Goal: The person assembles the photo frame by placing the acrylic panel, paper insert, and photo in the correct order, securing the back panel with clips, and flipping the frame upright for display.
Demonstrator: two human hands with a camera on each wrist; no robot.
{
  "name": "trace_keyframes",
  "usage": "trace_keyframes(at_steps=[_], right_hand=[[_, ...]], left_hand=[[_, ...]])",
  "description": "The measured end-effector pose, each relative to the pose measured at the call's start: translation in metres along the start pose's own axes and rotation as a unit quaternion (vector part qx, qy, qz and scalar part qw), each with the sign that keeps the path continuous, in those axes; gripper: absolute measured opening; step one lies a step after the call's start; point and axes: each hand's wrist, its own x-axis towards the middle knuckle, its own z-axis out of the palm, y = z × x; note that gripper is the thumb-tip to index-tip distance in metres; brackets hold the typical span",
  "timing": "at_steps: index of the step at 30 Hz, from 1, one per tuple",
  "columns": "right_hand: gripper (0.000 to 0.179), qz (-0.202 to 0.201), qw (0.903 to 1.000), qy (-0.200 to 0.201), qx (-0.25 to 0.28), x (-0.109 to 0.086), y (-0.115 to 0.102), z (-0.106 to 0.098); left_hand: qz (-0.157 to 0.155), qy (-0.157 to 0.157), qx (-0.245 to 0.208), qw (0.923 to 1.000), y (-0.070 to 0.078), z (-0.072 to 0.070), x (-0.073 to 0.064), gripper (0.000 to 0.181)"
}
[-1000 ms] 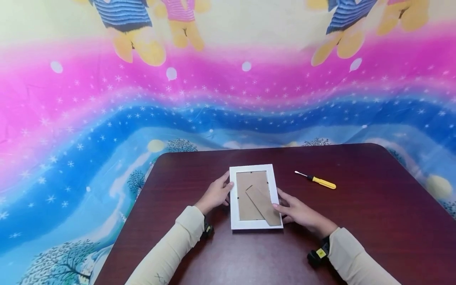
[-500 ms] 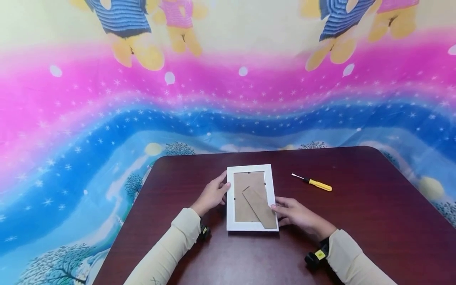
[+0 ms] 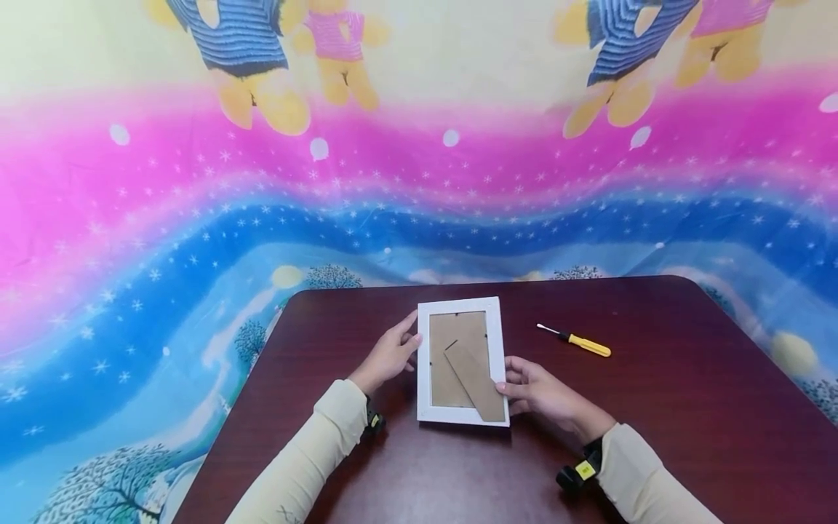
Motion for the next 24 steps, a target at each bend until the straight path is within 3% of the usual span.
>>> trace_keyframes(at_steps=[6, 13, 19, 24], right_hand=[[0.053, -0.011, 0.9999, -0.005, 0.006, 0.000, 0.003, 0.004], [0.052, -0.037, 0.9992, -0.013, -0.002, 0.003, 0.001, 0.006], [0.051, -0.049, 0.9983, -0.004, -0.030, 0.005, -0.003, 0.007], [0.057, -0.062, 0.9958, 0.030, -0.060, 0.005, -0.005, 0.009]], left_hand=[[0.004, 0.001, -0.013, 0.9999, -0.001, 0.000, -0.001, 0.059], [0.012, 0.008, -0.009, 0.9998, 0.008, -0.003, 0.004, 0.059], [0.011, 0.012, -0.016, 0.9997, 0.015, -0.002, 0.007, 0.061], [0.018, 0.019, -0.029, 0.9992, 0.018, -0.001, 0.008, 0.060]])
